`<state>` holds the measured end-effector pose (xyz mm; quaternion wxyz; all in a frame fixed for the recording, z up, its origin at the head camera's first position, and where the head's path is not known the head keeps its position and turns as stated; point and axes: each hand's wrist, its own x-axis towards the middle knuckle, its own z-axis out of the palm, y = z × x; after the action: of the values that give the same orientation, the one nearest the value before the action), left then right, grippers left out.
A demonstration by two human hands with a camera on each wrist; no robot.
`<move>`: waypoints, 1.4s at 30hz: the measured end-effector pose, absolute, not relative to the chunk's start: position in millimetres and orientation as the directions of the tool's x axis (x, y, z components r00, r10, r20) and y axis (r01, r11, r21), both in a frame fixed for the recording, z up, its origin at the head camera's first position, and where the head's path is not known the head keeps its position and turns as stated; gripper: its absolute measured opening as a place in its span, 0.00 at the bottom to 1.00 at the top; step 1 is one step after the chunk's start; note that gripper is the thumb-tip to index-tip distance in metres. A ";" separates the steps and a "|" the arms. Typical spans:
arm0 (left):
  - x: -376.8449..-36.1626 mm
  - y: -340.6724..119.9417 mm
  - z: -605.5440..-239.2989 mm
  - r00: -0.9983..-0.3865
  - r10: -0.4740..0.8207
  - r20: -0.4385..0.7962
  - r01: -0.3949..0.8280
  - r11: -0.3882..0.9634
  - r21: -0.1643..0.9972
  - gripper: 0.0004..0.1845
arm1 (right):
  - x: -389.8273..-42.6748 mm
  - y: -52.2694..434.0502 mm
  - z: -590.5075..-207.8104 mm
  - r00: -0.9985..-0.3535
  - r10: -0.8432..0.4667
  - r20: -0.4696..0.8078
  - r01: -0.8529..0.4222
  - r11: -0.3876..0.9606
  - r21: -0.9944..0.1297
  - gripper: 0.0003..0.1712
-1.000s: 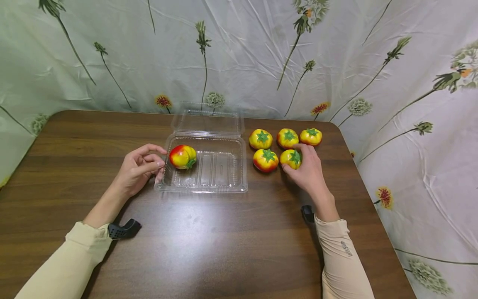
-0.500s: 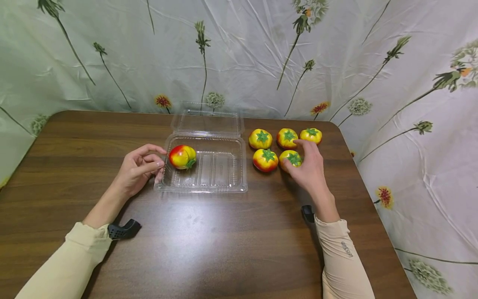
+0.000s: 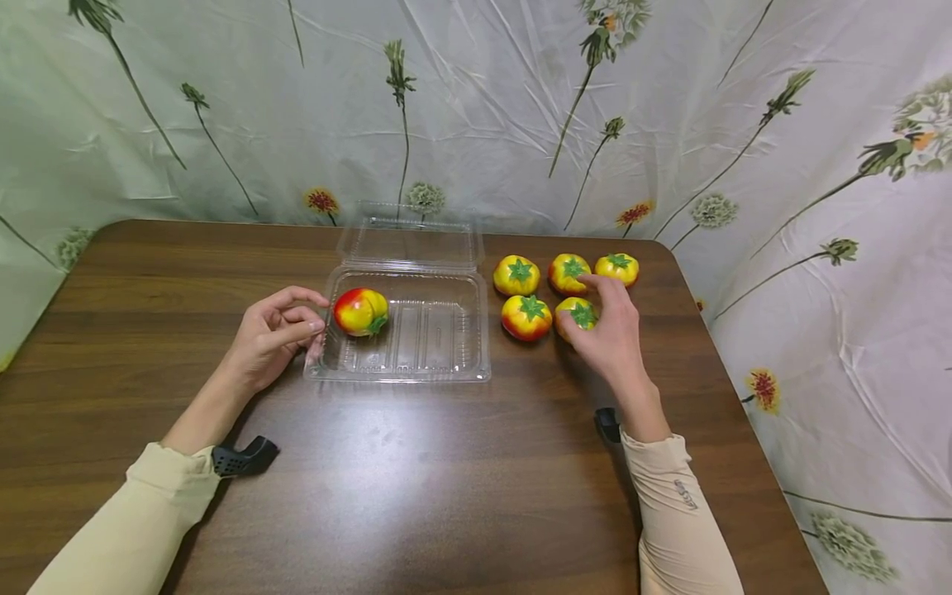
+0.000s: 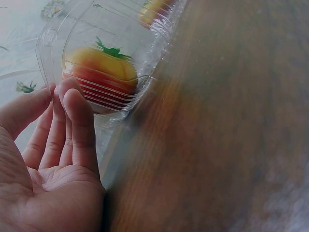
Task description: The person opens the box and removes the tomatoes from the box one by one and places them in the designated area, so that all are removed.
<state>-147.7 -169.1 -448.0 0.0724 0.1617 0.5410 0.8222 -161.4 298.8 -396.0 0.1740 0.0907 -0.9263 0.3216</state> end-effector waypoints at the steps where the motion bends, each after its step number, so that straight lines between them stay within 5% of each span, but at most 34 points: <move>1: -147.8 -169.1 -448.0 -0.937 0.293 0.188 0.056 -0.407 0.912 0.14 | -161.4 298.6 -395.8 -0.922 -0.057 0.384 -0.283 0.777 -0.562 0.30; 42: -148.6 -168.0 -446.8 -0.934 0.298 0.197 0.061 -0.410 0.910 0.14 | -163.3 238.3 -386.3 -0.882 -0.212 0.421 -0.438 0.700 -0.564 0.31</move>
<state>-148.6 -168.0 -446.8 0.0718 0.1667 0.5383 0.8230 -163.3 238.3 -386.3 0.1644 0.1790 -0.9072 0.3435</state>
